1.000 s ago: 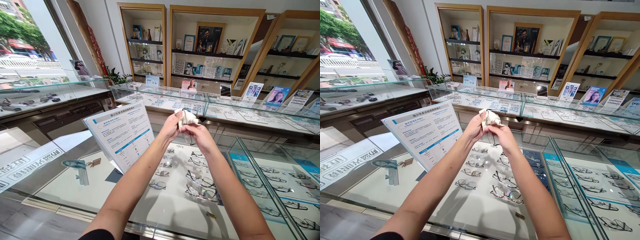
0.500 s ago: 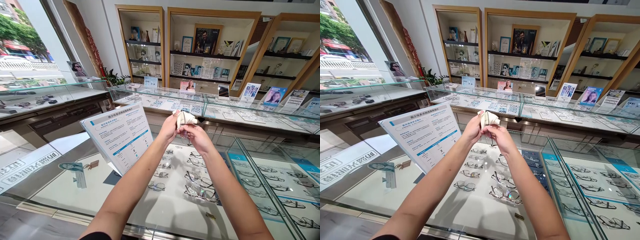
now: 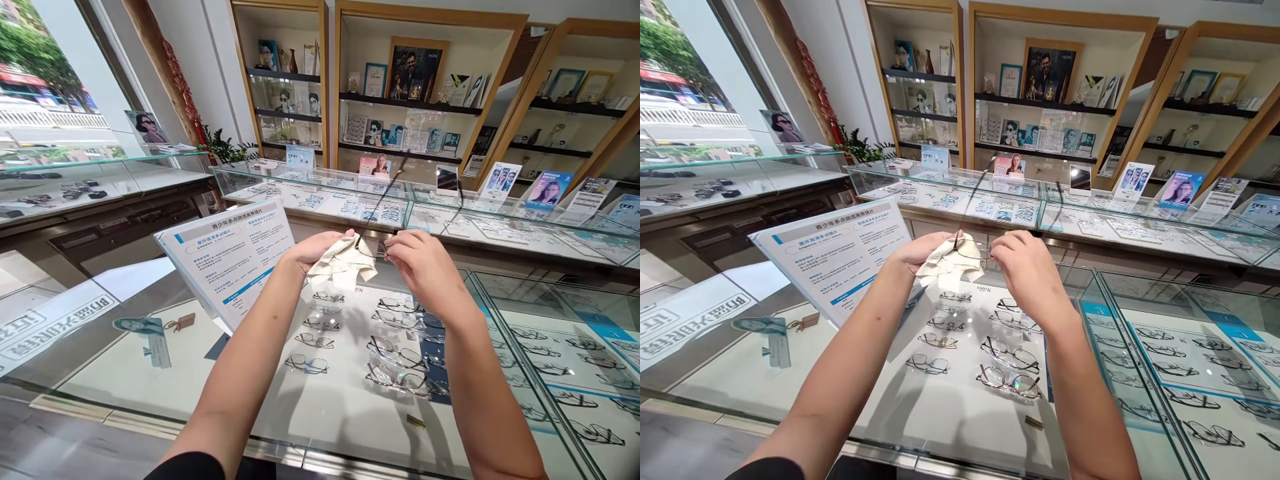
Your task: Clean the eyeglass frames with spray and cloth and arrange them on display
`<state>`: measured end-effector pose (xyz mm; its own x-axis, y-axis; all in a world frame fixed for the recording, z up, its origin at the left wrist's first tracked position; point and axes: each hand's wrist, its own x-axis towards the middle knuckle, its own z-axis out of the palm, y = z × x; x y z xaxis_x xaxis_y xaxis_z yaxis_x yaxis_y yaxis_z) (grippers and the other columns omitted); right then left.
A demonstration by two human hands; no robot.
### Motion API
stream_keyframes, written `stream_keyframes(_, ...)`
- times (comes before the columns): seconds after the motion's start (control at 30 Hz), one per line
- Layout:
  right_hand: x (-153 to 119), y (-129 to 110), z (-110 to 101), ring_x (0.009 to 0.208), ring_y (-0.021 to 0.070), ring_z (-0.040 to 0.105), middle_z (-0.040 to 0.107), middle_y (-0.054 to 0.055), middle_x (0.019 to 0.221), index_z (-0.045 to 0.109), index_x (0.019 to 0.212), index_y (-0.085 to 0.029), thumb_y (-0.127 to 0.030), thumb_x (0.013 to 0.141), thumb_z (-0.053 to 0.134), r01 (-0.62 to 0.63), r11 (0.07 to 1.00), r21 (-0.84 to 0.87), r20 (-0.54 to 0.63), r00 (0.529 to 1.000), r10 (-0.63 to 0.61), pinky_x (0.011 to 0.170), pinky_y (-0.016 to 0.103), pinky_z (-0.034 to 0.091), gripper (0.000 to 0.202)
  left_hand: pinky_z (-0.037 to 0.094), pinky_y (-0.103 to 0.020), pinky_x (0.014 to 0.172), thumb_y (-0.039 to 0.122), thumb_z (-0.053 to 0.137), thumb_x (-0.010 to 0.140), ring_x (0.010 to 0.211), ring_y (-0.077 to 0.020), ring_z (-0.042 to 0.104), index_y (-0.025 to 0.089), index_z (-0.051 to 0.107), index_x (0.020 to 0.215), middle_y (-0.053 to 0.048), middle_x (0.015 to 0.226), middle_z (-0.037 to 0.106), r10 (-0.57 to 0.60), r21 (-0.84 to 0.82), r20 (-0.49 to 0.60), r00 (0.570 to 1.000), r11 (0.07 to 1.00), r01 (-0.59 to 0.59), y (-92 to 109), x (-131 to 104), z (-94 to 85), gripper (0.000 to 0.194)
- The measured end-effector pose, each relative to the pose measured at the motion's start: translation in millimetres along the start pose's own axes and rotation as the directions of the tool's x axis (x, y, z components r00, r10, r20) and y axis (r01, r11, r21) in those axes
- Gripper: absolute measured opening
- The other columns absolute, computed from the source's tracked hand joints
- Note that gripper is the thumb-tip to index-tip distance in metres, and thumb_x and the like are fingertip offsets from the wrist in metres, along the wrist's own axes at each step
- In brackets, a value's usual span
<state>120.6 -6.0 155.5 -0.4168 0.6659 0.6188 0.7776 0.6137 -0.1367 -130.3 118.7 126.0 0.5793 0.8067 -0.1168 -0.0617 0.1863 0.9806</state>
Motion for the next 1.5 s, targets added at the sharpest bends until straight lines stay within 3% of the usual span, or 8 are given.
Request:
stream_keyframes(0.17, 0, -15, 16, 0.148, 0.0378, 0.055, 0.074, 0.012, 0.143, 0.084, 0.099, -0.021, -0.003, 0.102, 0.060, 0.097, 0.949, -0.300, 0.085, 0.994, -0.075, 0.118, 0.057, 0.049, 0.030, 0.049, -0.028, 0.056, 0.075, 0.094, 0.068, 0.060, -0.0154, 0.062, 0.015, 0.075, 0.078, -0.005, 0.073, 0.074, -0.067, 0.132, 0.071, 0.995, 0.990, 0.058, 1, -8, -1.0, 0.064)
stream_keyframes(0.43, 0, -25, 37, 0.144, 0.0392, 0.057, 0.075, 0.016, 0.135, 0.087, 0.098, -0.017, -0.004, 0.101, 0.062, 0.119, 0.908, -0.401, 0.124, 0.989, -0.075, 0.122, 0.057, 0.048, 0.028, 0.037, -0.027, 0.054, 0.064, 0.097, 0.071, 0.057, -0.0115, 0.049, 0.015, 0.074, 0.067, -0.002, 0.062, 0.061, -0.113, 0.385, 0.348, 0.931, 0.922, -0.031, 0, -5, -2.7, 0.055)
stream_keyframes(0.6, 6, -23, 38, 0.138, 0.0367, 0.059, 0.072, 0.019, 0.141, 0.084, 0.113, -0.015, -0.006, 0.104, 0.054, -0.002, 0.951, -0.309, -0.181, 0.982, -0.057, 0.118, 0.054, 0.049, 0.032, 0.028, -0.024, 0.050, 0.064, 0.099, 0.070, 0.052, -0.0066, 0.038, 0.014, 0.064, 0.066, 0.002, 0.059, 0.052, 0.082, 0.271, 0.286, 0.955, 0.949, -0.163, -3, 5, 4.7, 0.061)
stream_keyframes(0.73, 9, -9, 36, 0.103, 0.0285, 0.067, 0.077, 0.012, 0.113, 0.081, 0.109, -0.020, -0.027, 0.107, 0.059, -0.226, 0.968, 0.106, -0.402, 0.881, 0.250, 0.094, 0.046, 0.053, 0.024, 0.041, -0.024, 0.057, 0.068, 0.095, 0.072, 0.059, -0.0104, 0.056, 0.011, 0.072, 0.081, -0.004, 0.071, 0.068, 0.223, 0.118, 0.182, 0.958, 0.962, -0.246, -2, 6, 21.1, 0.062)
stream_keyframes(0.9, 15, 17, 53, 0.075, 0.0184, 0.060, 0.077, 0.005, 0.092, 0.085, 0.100, -0.021, -0.057, 0.093, 0.076, -0.368, 0.555, 0.746, 0.006, 0.837, 0.547, 0.070, 0.034, 0.047, 0.037, 0.046, -0.024, 0.065, 0.061, 0.098, 0.073, 0.068, -0.0110, 0.061, 0.010, 0.075, 0.092, -0.004, 0.080, 0.072, 0.291, 0.086, 0.121, 0.949, 0.949, -0.302, 0, -1, 45.2, 0.058)
stream_keyframes(1.1, 23, 20, 66, 0.095, 0.0223, 0.073, 0.085, 0.007, 0.108, 0.089, 0.093, -0.023, -0.053, 0.064, 0.101, -0.303, 0.067, 0.951, 0.194, 0.748, 0.635, 0.083, 0.033, 0.056, 0.043, 0.044, -0.025, 0.066, 0.059, 0.099, 0.071, 0.070, -0.0106, 0.058, 0.011, 0.076, 0.088, -0.003, 0.079, 0.071, 0.336, 0.115, 0.113, 0.935, 0.930, -0.348, -1, -4, 58.3, 0.056)
stream_keyframes(1.33, 23, 24, 69, 0.099, 0.0216, 0.072, 0.084, 0.006, 0.105, 0.090, 0.087, -0.023, -0.051, 0.063, 0.103, -0.212, 0.063, 0.975, 0.118, 0.742, 0.660, 0.091, 0.033, 0.057, 0.039, 0.033, -0.022, 0.053, 0.051, 0.103, 0.067, 0.055, -0.0064, 0.047, 0.013, 0.069, 0.089, 0.004, 0.065, 0.060, 0.222, 0.145, 0.196, 0.955, 0.957, -0.253, -3, -4, 47.2, 0.055)
stream_keyframes(1.5, 23, 19, 69, 0.097, 0.0212, 0.070, 0.081, 0.006, 0.105, 0.089, 0.088, -0.023, -0.053, 0.067, 0.101, -0.200, 0.104, 0.974, 0.085, 0.753, 0.652, 0.089, 0.034, 0.056, 0.039, 0.043, -0.021, 0.060, 0.043, 0.107, 0.060, 0.064, -0.0086, 0.058, 0.012, 0.069, 0.089, 0.000, 0.076, 0.068, 0.204, 0.074, 0.214, 0.955, 0.972, -0.224, -4, -5, 52.0, 0.057)
